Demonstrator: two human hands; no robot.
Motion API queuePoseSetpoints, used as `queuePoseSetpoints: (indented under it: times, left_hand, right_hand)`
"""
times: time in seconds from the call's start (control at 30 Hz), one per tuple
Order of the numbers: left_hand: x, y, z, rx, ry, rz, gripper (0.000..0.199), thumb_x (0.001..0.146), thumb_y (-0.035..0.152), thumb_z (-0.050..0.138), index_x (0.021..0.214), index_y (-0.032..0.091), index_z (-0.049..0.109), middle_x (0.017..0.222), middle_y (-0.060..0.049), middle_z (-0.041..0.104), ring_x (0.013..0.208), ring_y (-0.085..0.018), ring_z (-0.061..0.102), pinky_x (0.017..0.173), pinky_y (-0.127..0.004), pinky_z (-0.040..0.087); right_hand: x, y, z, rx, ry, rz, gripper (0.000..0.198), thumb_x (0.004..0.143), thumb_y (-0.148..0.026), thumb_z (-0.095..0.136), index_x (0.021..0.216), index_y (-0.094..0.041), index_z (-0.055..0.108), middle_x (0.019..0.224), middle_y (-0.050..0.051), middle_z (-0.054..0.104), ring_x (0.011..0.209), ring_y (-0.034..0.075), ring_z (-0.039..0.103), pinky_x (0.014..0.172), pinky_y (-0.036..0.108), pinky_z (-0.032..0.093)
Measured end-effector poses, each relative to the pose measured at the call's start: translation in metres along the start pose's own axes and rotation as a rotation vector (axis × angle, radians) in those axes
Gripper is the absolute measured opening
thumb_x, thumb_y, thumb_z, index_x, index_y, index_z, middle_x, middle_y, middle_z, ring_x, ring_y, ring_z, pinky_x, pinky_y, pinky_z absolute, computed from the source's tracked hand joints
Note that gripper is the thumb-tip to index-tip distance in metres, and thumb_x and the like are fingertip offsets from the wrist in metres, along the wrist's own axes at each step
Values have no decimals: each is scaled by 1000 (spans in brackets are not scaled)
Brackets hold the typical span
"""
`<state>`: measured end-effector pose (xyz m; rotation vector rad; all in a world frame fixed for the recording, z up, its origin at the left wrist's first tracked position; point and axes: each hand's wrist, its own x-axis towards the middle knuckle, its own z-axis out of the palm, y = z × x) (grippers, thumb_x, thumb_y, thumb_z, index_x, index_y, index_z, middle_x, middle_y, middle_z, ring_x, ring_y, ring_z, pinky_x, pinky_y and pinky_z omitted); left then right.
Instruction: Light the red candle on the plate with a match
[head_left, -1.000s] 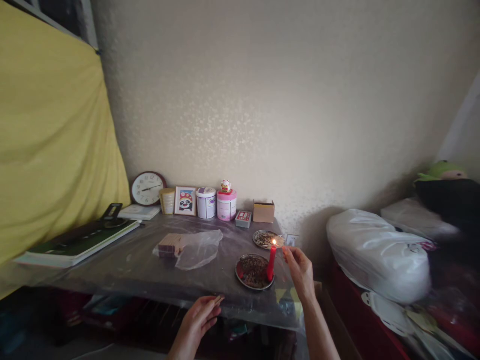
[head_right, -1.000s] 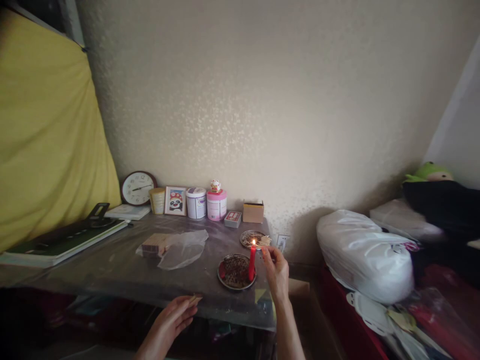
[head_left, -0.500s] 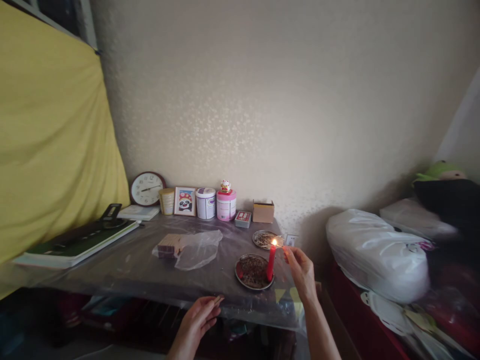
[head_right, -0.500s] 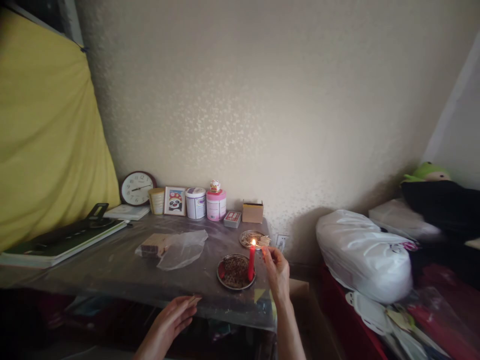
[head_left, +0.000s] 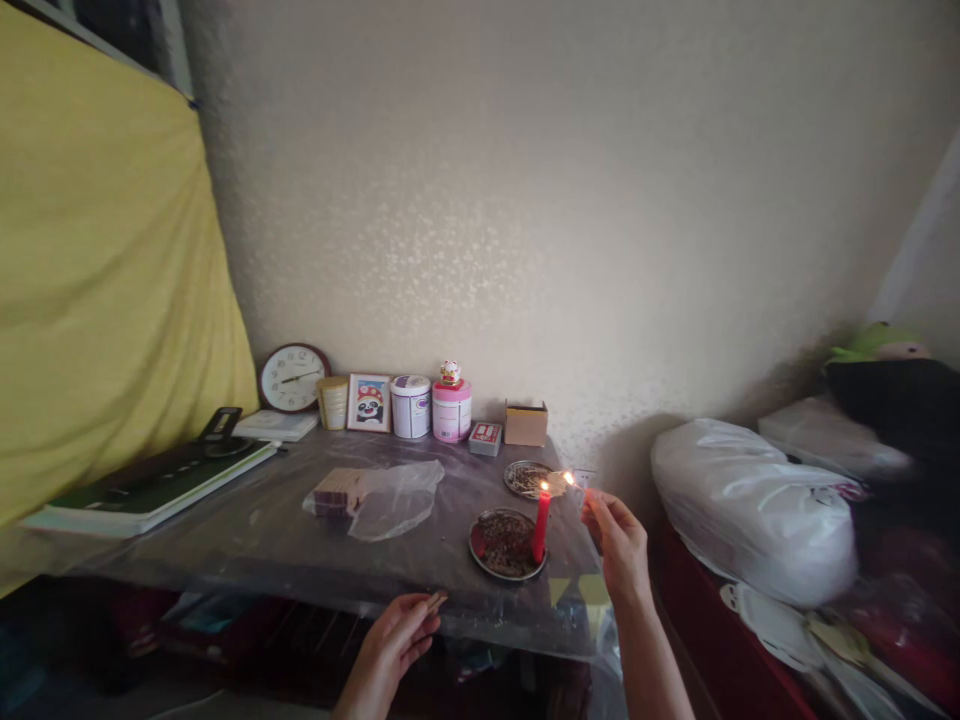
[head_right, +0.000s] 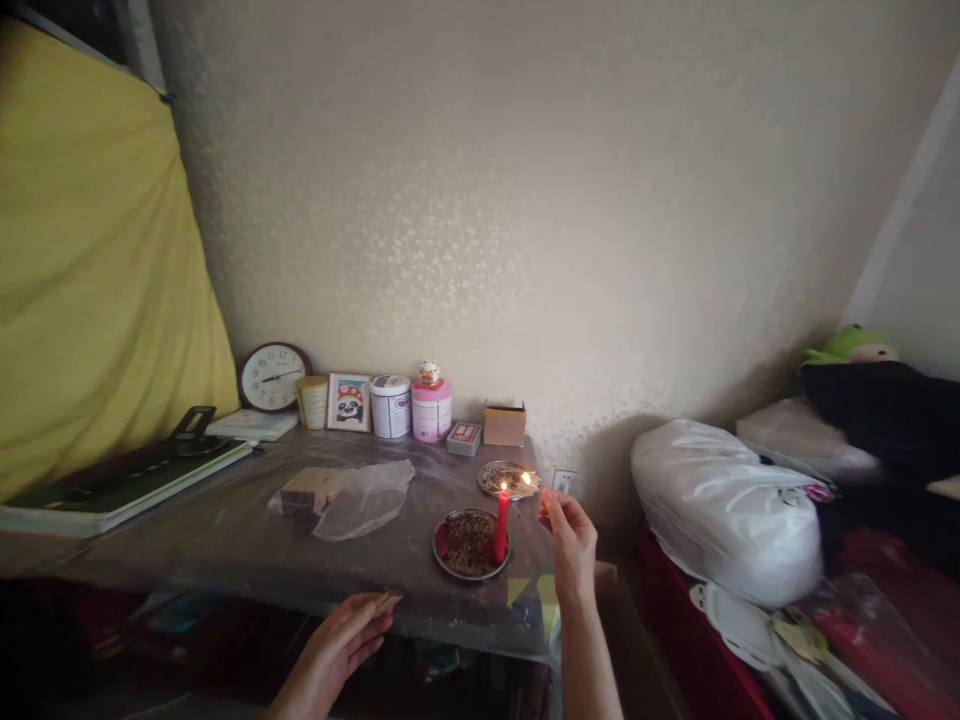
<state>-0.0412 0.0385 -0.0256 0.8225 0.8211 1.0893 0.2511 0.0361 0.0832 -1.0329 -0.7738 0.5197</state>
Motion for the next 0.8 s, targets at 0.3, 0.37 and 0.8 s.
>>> queuePoseSetpoints:
  times: [0.3,0.37,0.8]
  left_hand:
    - [-5,3,3,9,21,-11,41,63,50,72,90,20,64,106,-8,68,96,-23,61,81,-30,46]
    - [-8,6,5,20,17,-4,44,61,52,72,90,19,65,110,-10,67,97,-24,61,82,-31,46]
    - [5,-3,-11,-11,-35,-140,48,51,55,77,83,21,66,95,-8,71,90,-23,63,77,-31,47]
  right_hand:
    - [17,27,-14,11,65,56,31,50,-37,76,70,-17,65,64,-1,63,56,12,57,55,23,50]
    - [22,32,-13,-32,53,50,31,49,-37,75,69,-16,66,62,0,64,56,14,58,57,26,51]
    - [75,69,14,-695,-117,-131,15,76,-29,65,80,-14,66,78,1,66,73,15,61,74,34,48]
